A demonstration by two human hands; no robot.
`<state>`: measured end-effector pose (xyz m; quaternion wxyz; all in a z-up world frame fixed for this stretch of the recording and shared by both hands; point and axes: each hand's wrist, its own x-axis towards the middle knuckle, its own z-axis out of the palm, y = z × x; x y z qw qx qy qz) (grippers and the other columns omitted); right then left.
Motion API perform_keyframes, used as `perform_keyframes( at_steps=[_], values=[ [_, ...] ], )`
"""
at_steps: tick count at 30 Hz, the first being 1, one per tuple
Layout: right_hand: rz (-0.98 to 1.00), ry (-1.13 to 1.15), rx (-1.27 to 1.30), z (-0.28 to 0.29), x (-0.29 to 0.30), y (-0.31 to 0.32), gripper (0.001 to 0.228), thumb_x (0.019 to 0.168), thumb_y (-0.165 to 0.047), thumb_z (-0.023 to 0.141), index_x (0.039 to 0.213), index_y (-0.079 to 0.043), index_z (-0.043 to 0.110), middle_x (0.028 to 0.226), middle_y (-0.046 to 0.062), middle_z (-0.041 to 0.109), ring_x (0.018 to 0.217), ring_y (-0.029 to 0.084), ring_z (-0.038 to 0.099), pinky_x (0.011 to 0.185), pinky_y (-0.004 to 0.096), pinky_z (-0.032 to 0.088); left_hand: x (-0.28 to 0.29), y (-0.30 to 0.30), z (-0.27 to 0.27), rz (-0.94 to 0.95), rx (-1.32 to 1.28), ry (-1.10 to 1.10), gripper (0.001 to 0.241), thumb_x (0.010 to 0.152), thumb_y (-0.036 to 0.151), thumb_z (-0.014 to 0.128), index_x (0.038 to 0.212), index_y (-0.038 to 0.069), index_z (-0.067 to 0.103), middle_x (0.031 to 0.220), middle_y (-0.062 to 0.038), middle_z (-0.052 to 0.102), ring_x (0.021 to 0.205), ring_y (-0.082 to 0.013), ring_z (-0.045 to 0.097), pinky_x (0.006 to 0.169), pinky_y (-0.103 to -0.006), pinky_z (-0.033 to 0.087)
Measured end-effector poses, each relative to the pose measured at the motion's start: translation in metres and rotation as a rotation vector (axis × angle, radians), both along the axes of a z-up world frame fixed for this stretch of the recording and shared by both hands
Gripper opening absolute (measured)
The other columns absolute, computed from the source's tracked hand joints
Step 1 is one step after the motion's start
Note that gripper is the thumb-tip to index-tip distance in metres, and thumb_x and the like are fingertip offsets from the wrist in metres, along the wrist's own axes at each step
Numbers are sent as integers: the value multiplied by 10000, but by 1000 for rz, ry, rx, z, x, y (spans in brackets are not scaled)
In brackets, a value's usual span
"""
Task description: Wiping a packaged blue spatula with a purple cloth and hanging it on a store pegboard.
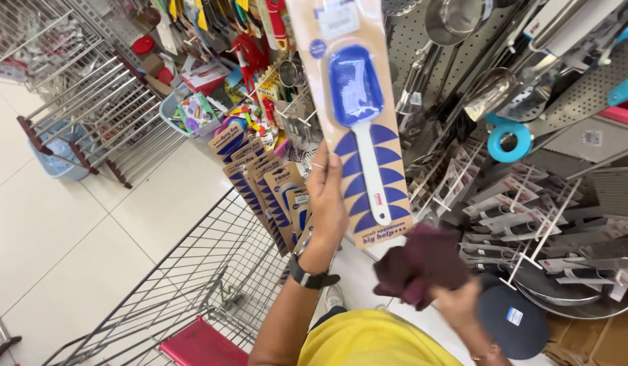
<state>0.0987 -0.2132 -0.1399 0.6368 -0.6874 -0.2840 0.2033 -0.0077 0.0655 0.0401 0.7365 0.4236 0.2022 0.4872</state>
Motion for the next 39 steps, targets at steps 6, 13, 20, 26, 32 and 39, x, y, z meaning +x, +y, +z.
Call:
perform_keyframes(
  at_steps=[6, 13, 20, 26, 32, 39],
  values=[
    [-28, 673, 569, 82, 26, 36, 469, 935, -1, 626, 1398, 6, 550, 1295, 164, 646, 1139, 281, 674, 1003, 429, 544, 31, -34, 4, -153, 132, 196, 601, 1044, 265, 479, 1588, 51, 340, 1574, -123, 474, 1036, -218, 613, 866, -366, 547],
    [-81, 274, 134, -116, 27, 34, 685, 1066, -373, 548, 1646, -294, 193, 936, 123, 668, 577, 153, 609, 476, 315, 494, 32, -70, -12, -326, 570, 6, 774, 1109, 549, 255, 1694, 54, 148, 1796, -133, 41, 1670, -267, 51, 1341, -397, 29],
    [471, -737, 309, 208, -4, 118, 344, 990, -358, 623, 1142, -50, 647, 903, 75, 678, 755, 233, 656, 691, 395, 532, 29, -55, 6, -649, 129, -288, 869, 996, 419, 554, 1638, 223, 1, 1698, -124, 184, 1528, -262, 258, 1222, -383, 227],
    [91, -168, 100, 190, 48, 138, 408, 950, -302, 658, 1162, 44, 610, 944, 200, 611, 836, 306, 571, 765, 431, 519, 1, -61, 23, -792, -250, -312, 987, 864, 266, 729, 1648, 194, 134, 1662, -105, 315, 1448, -243, 401, 1147, -364, 317],
    [215, -717, 171, 208, -10, 124, 507, 918, -229, 620, 1354, 17, 535, 1340, 219, 577, 1326, 347, 485, 1153, 489, 294, -15, -41, -58, -809, 72, -161, 1074, 774, 124, 854, 1637, 3, 226, 1601, -178, 396, 1497, -272, 413, 1251, -360, 322],
    [152, -587, 357, 277, 37, 145, 623, 997, -230, 582, 1463, 71, 300, 1360, 182, 560, 1263, 275, 548, 1114, 421, 376, -30, -49, -2, -941, 110, 104, 1133, 817, 26, 781, 1688, 152, 66, 1651, -50, 369, 1391, -153, 480, 1178, -307, 377]
  ],
)
